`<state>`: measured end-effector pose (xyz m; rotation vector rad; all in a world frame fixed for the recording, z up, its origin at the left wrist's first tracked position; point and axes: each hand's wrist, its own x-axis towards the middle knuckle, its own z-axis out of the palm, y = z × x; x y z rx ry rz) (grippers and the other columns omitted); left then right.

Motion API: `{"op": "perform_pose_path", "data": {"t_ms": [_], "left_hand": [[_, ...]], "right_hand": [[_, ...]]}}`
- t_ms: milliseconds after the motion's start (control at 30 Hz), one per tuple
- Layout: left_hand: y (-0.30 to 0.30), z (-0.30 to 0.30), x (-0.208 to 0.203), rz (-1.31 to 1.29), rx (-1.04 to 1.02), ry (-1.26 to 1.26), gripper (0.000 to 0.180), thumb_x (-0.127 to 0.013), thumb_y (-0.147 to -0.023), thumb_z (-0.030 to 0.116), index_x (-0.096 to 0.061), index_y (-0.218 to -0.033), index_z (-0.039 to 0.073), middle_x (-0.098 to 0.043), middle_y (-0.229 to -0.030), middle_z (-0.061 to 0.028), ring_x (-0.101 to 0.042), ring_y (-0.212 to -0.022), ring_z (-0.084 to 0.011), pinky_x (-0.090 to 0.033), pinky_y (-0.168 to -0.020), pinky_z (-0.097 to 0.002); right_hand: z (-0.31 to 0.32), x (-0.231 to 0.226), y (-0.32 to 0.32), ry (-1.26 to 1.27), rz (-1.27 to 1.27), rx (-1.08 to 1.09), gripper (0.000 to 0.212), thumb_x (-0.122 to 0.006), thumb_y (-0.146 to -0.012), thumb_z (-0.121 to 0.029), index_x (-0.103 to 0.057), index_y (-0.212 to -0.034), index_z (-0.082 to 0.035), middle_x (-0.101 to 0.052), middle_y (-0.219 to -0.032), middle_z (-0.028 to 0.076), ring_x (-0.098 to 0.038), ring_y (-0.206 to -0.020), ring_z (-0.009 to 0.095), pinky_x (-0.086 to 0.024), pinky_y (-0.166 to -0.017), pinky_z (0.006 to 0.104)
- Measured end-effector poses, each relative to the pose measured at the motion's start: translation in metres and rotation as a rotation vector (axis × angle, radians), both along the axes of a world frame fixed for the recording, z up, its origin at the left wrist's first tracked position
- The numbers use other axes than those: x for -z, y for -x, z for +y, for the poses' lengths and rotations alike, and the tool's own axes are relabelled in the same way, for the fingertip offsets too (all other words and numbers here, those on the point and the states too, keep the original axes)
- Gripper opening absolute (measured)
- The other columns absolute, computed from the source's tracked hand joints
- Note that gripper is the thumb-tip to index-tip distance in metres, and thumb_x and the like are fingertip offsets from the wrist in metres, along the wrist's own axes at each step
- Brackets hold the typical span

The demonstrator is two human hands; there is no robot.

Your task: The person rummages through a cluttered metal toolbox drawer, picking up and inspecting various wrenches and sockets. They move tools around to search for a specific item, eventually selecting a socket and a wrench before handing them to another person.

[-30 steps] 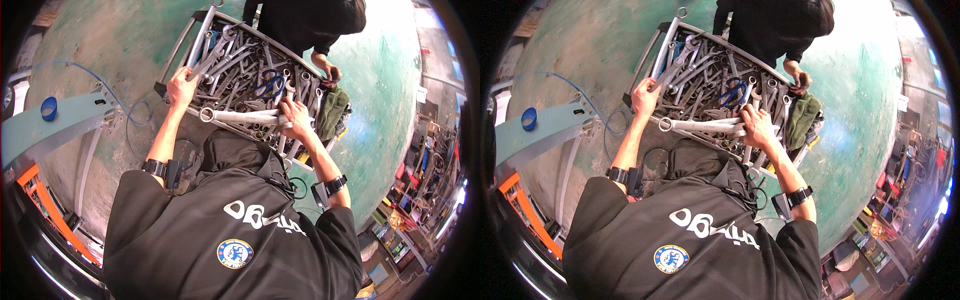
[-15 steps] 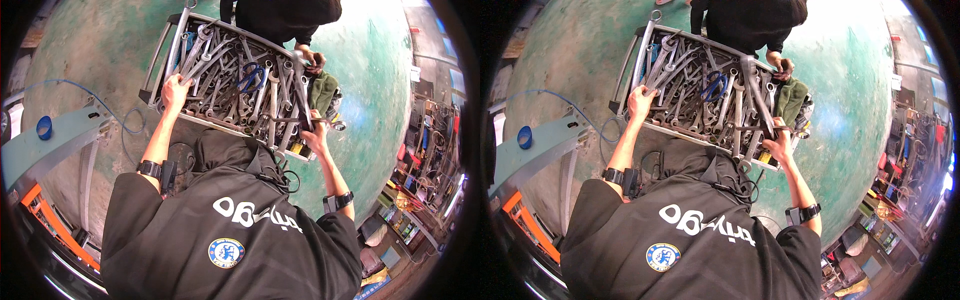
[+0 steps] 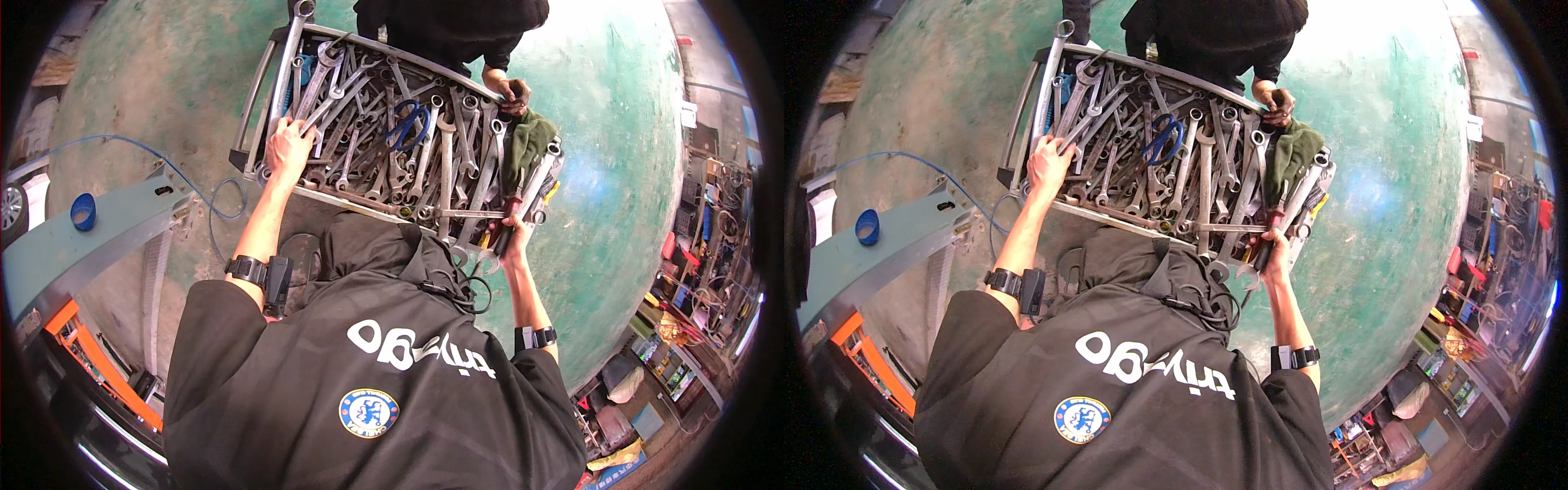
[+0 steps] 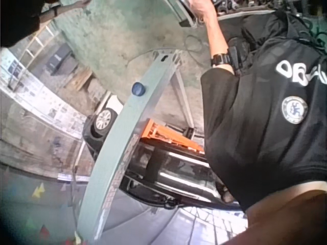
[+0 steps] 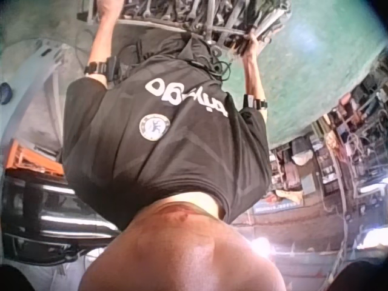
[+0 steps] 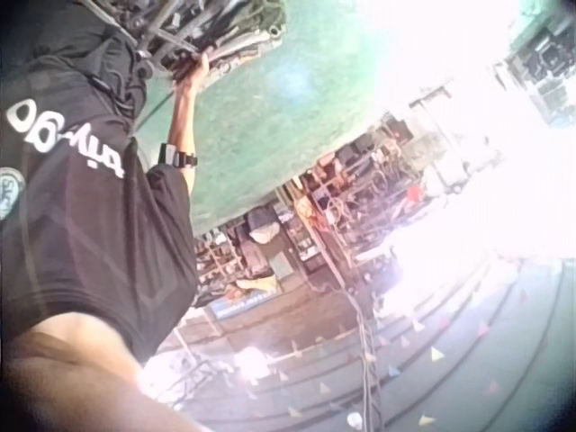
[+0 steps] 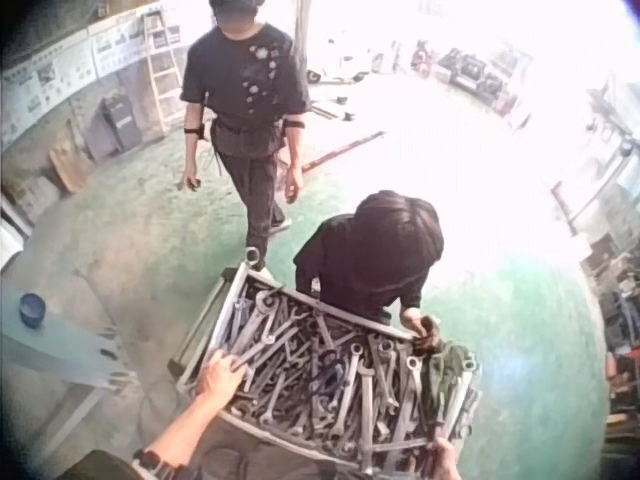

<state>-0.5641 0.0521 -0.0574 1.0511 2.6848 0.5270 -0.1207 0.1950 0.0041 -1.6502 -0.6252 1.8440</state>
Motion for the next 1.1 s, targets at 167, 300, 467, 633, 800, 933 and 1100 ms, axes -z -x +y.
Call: {"op": "perform_pose_path", "data": {"t_ms": [167, 300, 467, 633, 800, 933, 1100], "left_hand": [[-0.005, 0.002, -0.004, 0.103, 0.122, -0.015, 0.023, -0.072, -0.079, 0.024, -0.068, -0.096, 0.009, -0.053, -0.119, -0.013, -0.06, -0.101, -0.0321, -0.053, -0.076, -0.044], [-0.008, 0.005, -0.003, 0.177, 0.185, -0.018, 0.019, -0.07, -0.081, 0.021, -0.066, -0.096, 0.009, -0.056, -0.106, -0.0087, -0.061, -0.094, -0.0294, -0.053, -0.071, -0.0422], [-0.006, 0.015, 0.007, 0.099, 0.195, -0.048, 0.022, -0.066, -0.084, 0.019, -0.064, -0.102, 0.008, -0.057, -0.094, -0.013, -0.065, -0.077, -0.0354, -0.053, -0.068, -0.0462], [0.001, 0.024, 0.006, 0.047, 0.213, 0.064, 0.027, -0.068, -0.08, 0.027, -0.067, -0.094, 0.004, -0.061, -0.095, -0.014, -0.065, -0.08, -0.0364, -0.052, -0.072, -0.0459], [0.003, 0.036, -0.005, -0.221, 0.244, 0.245, 0.04, -0.073, -0.07, 0.035, -0.068, -0.089, 0.001, -0.067, -0.085, -0.0194, -0.067, -0.081, -0.0341, -0.052, -0.075, -0.0433], [-0.008, 0.03, -0.014, -0.526, 0.222, 0.194, 0.043, -0.076, -0.067, 0.038, -0.069, -0.084, 0.0, -0.067, -0.073, -0.0177, -0.068, -0.073, -0.0261, -0.052, -0.069, -0.0393], [-0.028, 0.023, -0.021, -0.539, 0.215, 0.138, 0.045, -0.074, -0.066, 0.038, -0.069, -0.086, -0.002, -0.067, -0.073, -0.0161, -0.065, -0.069, -0.0225, -0.05, -0.07, -0.0356]], "right_hand": [[-0.005, 0.007, -0.007, 0.007, -0.23, -0.158, 0.016, -0.059, -0.074, -0.015, -0.058, -0.077, 0.0, -0.063, -0.072, 0.012, -0.064, -0.065, 0.024, -0.055, -0.067, 0.034], [0.004, 0.012, -0.013, 0.046, -0.606, -0.543, 0.034, -0.064, -0.074, -0.031, -0.068, -0.087, -0.001, -0.068, -0.079, 0.01, -0.065, -0.069, 0.02, -0.051, -0.07, 0.0311], [0.009, 0.005, -0.019, -0.079, -1.101, -1.122, 0.056, -0.06, -0.079, -0.056, -0.07, -0.086, -0.001, -0.067, -0.072, 0.015, -0.067, -0.071, 0.028, -0.051, -0.068, 0.0394], [0.007, 0.006, -0.02, -0.22, -1.099, -1.291, 0.065, -0.052, -0.085, -0.063, -0.068, -0.083, 0.0, -0.066, -0.071, 0.018, -0.067, -0.07, 0.032, -0.051, -0.066, 0.0429], [0.006, 0.011, -0.019, -0.298, -1.189, -1.38, 0.076, -0.046, -0.085, -0.069, -0.066, -0.08, 0.004, -0.064, -0.068, 0.023, -0.067, -0.069, 0.035, -0.051, -0.066, 0.0452], [0.006, 0.009, -0.02, -0.285, -1.113, -1.348, 0.079, -0.045, -0.085, -0.071, -0.065, -0.075, 0.005, -0.063, -0.066, 0.024, -0.066, -0.067, 0.036, -0.051, -0.064, 0.0457], [0.005, 0.012, -0.022, -0.237, -1.102, -1.344, 0.079, -0.045, -0.085, -0.071, -0.066, -0.074, 0.004, -0.062, -0.065, 0.023, -0.066, -0.066, 0.035, -0.051, -0.062, 0.0456]]}}
